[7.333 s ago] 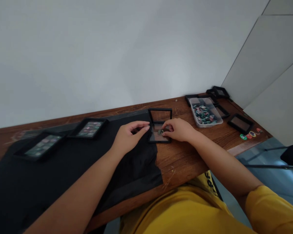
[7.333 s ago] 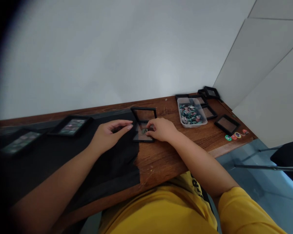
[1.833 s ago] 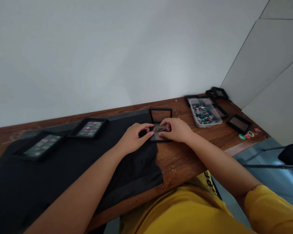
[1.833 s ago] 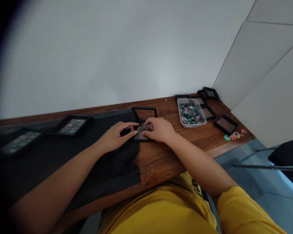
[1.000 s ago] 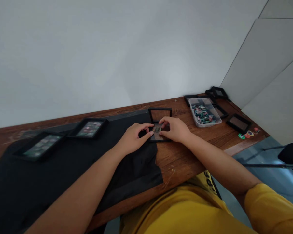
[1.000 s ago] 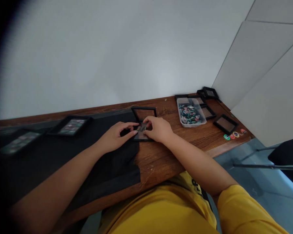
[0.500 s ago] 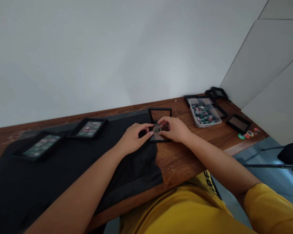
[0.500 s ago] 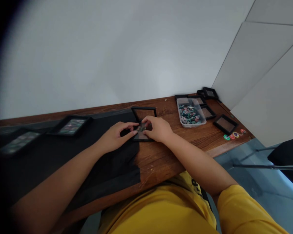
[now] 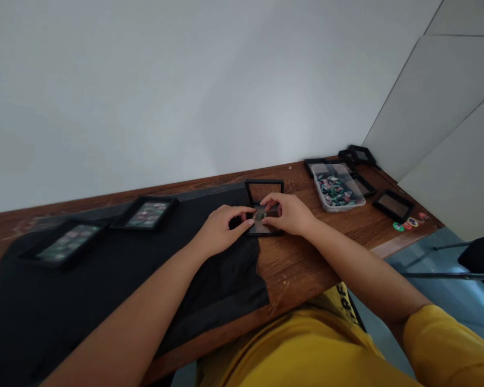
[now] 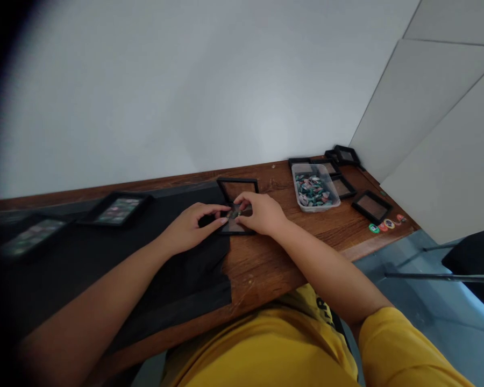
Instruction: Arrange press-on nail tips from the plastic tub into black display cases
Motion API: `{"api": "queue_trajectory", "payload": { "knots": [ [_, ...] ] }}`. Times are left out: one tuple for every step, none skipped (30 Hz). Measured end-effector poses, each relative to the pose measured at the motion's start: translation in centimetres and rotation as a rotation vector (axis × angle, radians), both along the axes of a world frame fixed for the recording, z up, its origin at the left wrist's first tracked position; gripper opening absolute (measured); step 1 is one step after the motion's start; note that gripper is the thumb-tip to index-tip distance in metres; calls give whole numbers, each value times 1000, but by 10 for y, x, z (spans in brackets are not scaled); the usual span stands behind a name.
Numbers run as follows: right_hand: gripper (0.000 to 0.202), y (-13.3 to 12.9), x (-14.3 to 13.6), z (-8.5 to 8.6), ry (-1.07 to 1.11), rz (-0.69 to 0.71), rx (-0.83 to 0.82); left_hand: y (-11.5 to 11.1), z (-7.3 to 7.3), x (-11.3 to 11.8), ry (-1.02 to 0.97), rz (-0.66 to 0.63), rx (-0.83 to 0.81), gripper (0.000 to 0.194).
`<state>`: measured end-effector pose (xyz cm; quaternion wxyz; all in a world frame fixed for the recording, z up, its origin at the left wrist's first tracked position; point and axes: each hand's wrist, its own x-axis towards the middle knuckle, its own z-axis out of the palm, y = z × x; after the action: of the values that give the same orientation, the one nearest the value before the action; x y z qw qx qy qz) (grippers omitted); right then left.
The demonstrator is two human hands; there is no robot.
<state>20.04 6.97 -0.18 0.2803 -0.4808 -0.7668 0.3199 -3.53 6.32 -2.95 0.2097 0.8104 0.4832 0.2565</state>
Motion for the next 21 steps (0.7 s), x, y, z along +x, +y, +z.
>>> {"api": "queue_trajectory", "payload": {
  "knots": [
    [36,0,0,0,-8,-2,-4,0,0,0,0,2,-4,48],
    [36,0,0,1,-16,-2,-8,0,0,-1,1,5,-10,49],
    [36,-1,0,1,-22,-1,-11,0,-1,-1,3,8,-17,50],
    [36,-1,-1,1,-26,2,-12,0,-1,-1,7,12,-24,51],
    [36,-1,-1,1,-25,5,-12,1,-1,-1,10,16,-29,52],
    [36,-1,-1,1,-21,10,-11,1,-1,-1,11,18,-31,53],
    [37,-1,-1,1,-13,13,-10,1,-1,-1,10,21,-32,53],
    [37,0,-1,1,-6,13,-10,1,-1,-1,8,24,-32,53],
    [37,0,-1,1,1,11,-11,1,-1,0,6,26,-33,52],
    [38,0,-1,1,5,10,-14,1,-1,0,5,29,-33,52],
    [38,0,-1,1,8,8,-18,1,-1,0,6,31,-32,51],
    [38,0,-1,1,10,6,-23,1,-1,0,7,32,-29,50],
    [38,0,-1,1,12,5,-27,1,-2,0,5,32,-24,50],
    [38,-1,-1,1,17,4,-31,1,-2,0,3,34,-21,50],
    [38,-1,-1,2,24,3,-31,1,-2,0,0,36,-19,49],
    [39,-1,-1,2,34,2,-27,1,-2,0,-2,41,-20,49],
    [39,-1,0,2,45,1,-20,1,-2,1,-5,46,-21,49],
    [40,-1,0,3,57,0,-10,1,-1,1,-8,53,-22,48],
    [40,-1,1,3,70,0,3,0,-1,2,-11,59,-22,48],
    [40,-1,1,4,82,2,15,0,0,2,-14,64,-19,47],
    [40,-2,2,4,98,8,28,-1,1,3,-16,68,-15,47]
  ]
}}
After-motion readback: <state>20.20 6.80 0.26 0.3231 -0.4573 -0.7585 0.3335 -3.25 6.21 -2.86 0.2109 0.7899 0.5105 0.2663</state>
